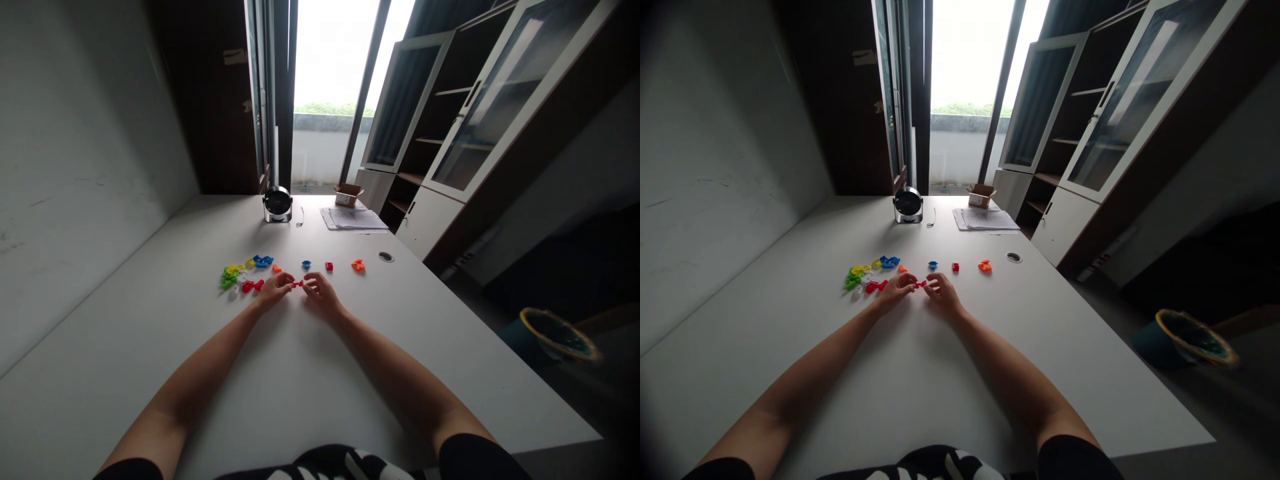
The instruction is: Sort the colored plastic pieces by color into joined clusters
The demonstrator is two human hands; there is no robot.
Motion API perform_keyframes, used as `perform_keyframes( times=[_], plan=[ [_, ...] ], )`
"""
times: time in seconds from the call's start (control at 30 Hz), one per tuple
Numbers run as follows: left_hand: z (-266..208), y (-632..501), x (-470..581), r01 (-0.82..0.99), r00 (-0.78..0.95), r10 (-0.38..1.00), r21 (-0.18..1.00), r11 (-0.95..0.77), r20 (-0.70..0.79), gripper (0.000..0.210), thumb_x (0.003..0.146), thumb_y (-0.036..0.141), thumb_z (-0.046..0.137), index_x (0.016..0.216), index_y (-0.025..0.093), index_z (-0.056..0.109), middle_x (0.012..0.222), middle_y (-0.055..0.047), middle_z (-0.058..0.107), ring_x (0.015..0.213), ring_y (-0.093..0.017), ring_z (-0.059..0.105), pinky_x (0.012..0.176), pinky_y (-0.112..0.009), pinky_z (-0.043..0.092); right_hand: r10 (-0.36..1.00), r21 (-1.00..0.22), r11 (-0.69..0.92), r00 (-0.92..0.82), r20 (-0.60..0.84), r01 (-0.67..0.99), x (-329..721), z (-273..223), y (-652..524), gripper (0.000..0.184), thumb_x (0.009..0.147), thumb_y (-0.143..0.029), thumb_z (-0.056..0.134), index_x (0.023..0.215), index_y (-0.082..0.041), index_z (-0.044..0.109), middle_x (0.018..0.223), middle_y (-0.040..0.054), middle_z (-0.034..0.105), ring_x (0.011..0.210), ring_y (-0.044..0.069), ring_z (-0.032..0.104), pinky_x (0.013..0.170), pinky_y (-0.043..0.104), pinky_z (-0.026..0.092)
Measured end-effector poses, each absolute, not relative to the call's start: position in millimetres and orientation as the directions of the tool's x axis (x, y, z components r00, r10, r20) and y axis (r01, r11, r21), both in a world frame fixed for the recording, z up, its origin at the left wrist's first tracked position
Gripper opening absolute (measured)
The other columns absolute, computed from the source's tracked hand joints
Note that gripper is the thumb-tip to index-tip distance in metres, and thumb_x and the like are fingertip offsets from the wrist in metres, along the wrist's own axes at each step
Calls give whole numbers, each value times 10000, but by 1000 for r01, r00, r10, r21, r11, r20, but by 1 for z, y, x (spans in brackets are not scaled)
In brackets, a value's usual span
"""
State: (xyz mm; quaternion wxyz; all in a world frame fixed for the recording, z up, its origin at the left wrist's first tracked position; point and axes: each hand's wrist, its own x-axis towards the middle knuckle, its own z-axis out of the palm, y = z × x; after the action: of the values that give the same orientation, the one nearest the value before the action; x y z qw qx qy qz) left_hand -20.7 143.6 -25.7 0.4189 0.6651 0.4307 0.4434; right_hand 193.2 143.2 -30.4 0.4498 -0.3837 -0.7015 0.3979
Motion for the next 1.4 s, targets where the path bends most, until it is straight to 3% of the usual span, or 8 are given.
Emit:
perform_keyframes(
  times=[0.27,0.43,0.8,1.03,1.13,1.23,1.4],
  plan=[
    [-26,138,-18,211,216,939,926,-314,269,210,825,284,662,1000,170,635,932,-54,698,814,-163,674,727,-284,540,904,-912,354,-326,277,206,193,-34,147,313,908,-472,603,1130,-252,603,807,2,687,713,178,658,707,314,524],
    [-25,136,-17,287,192,946,907,-307,260,193,810,268,680,982,190,642,898,-51,704,795,-174,674,698,-285,540,904,-906,357,-327,274,228,195,-36,149,359,878,-485,640,1143,-244,605,757,-12,669,691,175,637,694,307,514],
    [-36,142,-19,241,249,922,904,-355,296,173,805,227,645,972,185,624,918,-36,693,795,-149,673,724,-267,529,878,-919,356,-398,266,171,196,-36,152,484,838,-447,658,1257,-215,592,791,9,666,687,166,595,673,297,488],
    [-30,139,-19,220,264,923,914,-340,280,226,785,158,574,1002,177,635,936,-46,694,805,-152,666,724,-267,522,862,-905,388,-417,289,174,196,-38,151,391,817,-385,648,1178,-239,614,831,8,663,688,156,576,640,273,464],
    [-26,137,-18,217,257,928,920,-328,270,249,774,135,531,994,170,641,931,-51,693,790,-150,660,702,-261,514,867,-894,402,-397,301,200,195,-37,149,276,817,-370,631,1054,-229,643,819,12,655,689,159,566,633,273,448],
    [-22,133,-15,294,257,931,897,-331,259,232,770,145,522,957,173,656,891,-43,691,753,-144,637,679,-254,494,871,-867,423,-381,309,263,194,-36,149,164,815,-351,602,890,-213,651,731,-2,611,642,148,516,612,270,414],
    [-13,128,-14,487,289,929,800,-351,232,161,779,205,534,850,185,677,758,-6,657,682,-147,568,611,-243,432,896,-865,408,-312,317,291,194,-36,148,132,804,-340,590,827,-212,612,708,-10,579,641,148,482,605,267,388]
  ],
)
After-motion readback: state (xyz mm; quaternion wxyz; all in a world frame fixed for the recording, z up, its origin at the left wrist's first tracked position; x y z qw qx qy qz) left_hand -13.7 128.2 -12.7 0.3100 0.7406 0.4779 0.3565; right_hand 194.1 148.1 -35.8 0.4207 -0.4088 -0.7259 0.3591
